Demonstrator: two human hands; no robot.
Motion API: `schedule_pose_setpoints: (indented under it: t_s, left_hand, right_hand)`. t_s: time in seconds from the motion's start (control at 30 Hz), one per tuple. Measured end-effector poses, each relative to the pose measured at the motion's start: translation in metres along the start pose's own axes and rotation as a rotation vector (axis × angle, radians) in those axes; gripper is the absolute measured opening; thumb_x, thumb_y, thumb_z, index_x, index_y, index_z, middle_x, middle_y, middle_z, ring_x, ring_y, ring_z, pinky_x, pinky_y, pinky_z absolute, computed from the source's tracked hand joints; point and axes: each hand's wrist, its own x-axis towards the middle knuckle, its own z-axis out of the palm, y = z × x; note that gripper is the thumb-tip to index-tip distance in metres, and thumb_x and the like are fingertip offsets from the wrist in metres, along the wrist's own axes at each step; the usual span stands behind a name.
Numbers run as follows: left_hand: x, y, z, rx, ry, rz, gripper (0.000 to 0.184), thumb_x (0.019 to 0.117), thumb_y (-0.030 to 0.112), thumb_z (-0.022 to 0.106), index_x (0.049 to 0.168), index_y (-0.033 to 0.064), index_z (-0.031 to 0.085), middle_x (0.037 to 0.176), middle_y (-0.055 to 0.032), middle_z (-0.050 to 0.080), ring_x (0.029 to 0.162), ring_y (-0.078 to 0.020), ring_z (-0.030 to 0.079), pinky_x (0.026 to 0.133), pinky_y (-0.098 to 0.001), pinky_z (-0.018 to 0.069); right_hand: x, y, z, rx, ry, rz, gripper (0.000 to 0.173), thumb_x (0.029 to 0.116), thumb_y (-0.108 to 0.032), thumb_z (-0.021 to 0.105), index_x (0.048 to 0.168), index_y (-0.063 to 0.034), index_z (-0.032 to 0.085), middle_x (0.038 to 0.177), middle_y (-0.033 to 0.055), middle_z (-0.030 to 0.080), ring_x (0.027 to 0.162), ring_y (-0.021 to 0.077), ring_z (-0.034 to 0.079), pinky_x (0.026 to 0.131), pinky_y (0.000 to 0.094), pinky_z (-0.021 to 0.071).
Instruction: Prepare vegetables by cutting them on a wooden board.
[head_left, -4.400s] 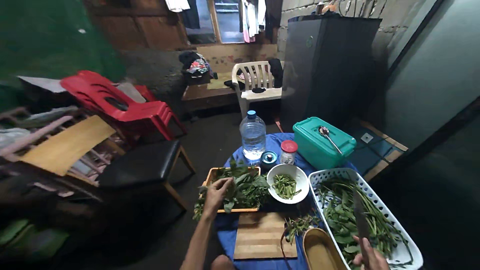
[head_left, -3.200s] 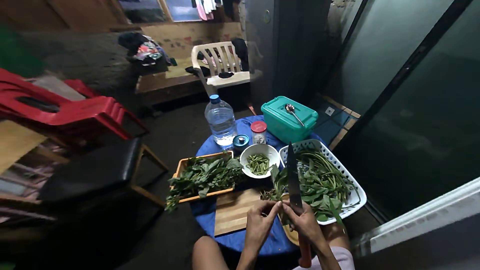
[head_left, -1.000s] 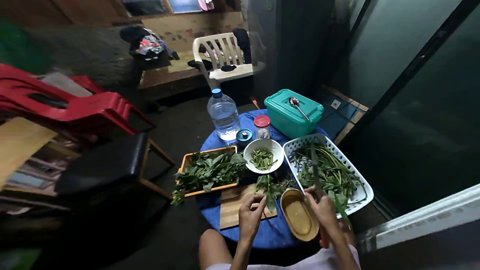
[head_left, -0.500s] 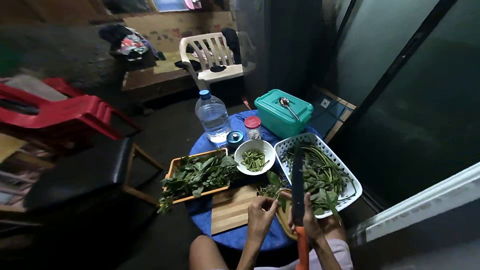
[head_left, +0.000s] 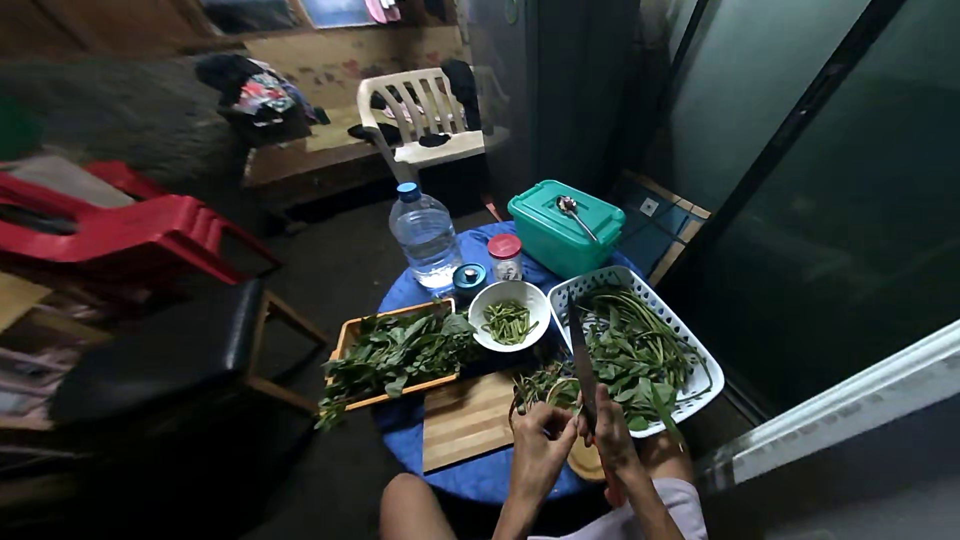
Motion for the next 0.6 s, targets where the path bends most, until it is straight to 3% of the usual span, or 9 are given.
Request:
schedule_pose_setpoints:
  t_s: [0.1, 0.2, 0.3, 0.43, 0.53, 0.6]
  left_hand:
    - [0.002, -0.001, 0.004, 0.021, 0.006, 0.017, 0.01, 0.086, 0.014, 0.075, 0.087, 0.0039, 0.076, 0.081, -0.0028, 0.069, 0.069, -0.0059, 0.065, 0.065, -0.0217, 0.0563]
    - [0.004, -0.003, 0.002, 0.073, 0.027, 0.034, 0.011, 0.086, 0.014, 0.074, 0.087, 0.0036, 0.076, 0.082, -0.0043, 0.069, 0.068, -0.0073, 0.065, 0.064, -0.0225, 0.0563]
    - [0.013, -0.013, -0.009, 0.189, 0.148, 0.121, 0.013, 0.0883, 0.015, 0.071, 0.088, 0.0024, 0.076, 0.082, -0.0072, 0.069, 0.067, -0.0125, 0.066, 0.062, -0.028, 0.0574]
    - [0.048, -0.028, -0.025, 0.318, 0.25, 0.177, 0.015, 0.0897, 0.017, 0.075, 0.095, 0.0029, 0.077, 0.091, -0.0118, 0.07, 0.071, -0.019, 0.068, 0.066, -0.0353, 0.0592]
    - [0.073, -0.041, -0.033, 0.316, 0.174, 0.114, 0.028, 0.0879, 0.024, 0.08, 0.103, 0.0013, 0.077, 0.097, -0.0148, 0.069, 0.077, -0.0219, 0.068, 0.073, -0.039, 0.0592]
    - [0.077, -0.046, -0.035, 0.24, 0.165, 0.125, 0.023, 0.0905, 0.024, 0.076, 0.1, 0.0029, 0.077, 0.094, -0.0118, 0.069, 0.077, -0.0155, 0.068, 0.072, -0.0301, 0.0588]
  right_hand:
    - [0.004, 0.006, 0.001, -0.204, 0.074, -0.08, 0.073, 0.1074, -0.057, 0.018, 0.098, -0.0024, 0.065, 0.058, -0.0031, 0.055, 0.048, 0.0068, 0.052, 0.05, 0.0281, 0.0496]
    - [0.011, 0.003, -0.002, -0.273, 0.199, -0.078, 0.07, 0.1091, -0.048, 0.018, 0.096, 0.0024, 0.065, 0.06, 0.0018, 0.055, 0.051, 0.0124, 0.053, 0.052, 0.0351, 0.0503]
    - [0.021, -0.012, -0.019, -0.242, 0.319, -0.004, 0.065, 0.1109, -0.041, 0.018, 0.101, 0.0038, 0.065, 0.062, 0.0015, 0.054, 0.052, 0.0122, 0.053, 0.053, 0.0343, 0.0505]
    - [0.031, -0.007, -0.045, -0.308, 0.387, -0.046, 0.063, 0.1105, -0.041, 0.02, 0.107, 0.0024, 0.066, 0.062, 0.0009, 0.056, 0.051, 0.0119, 0.054, 0.052, 0.0338, 0.0505]
    - [0.035, 0.003, -0.056, -0.379, 0.346, 0.061, 0.068, 0.1107, -0.046, 0.018, 0.123, 0.0019, 0.065, 0.067, 0.0079, 0.06, 0.056, 0.0211, 0.058, 0.058, 0.0441, 0.0534]
    - [0.035, 0.009, -0.058, -0.393, 0.29, 0.193, 0.064, 0.1115, -0.046, 0.02, 0.147, -0.0019, 0.049, 0.071, 0.0122, 0.064, 0.057, 0.0249, 0.061, 0.06, 0.0467, 0.0549]
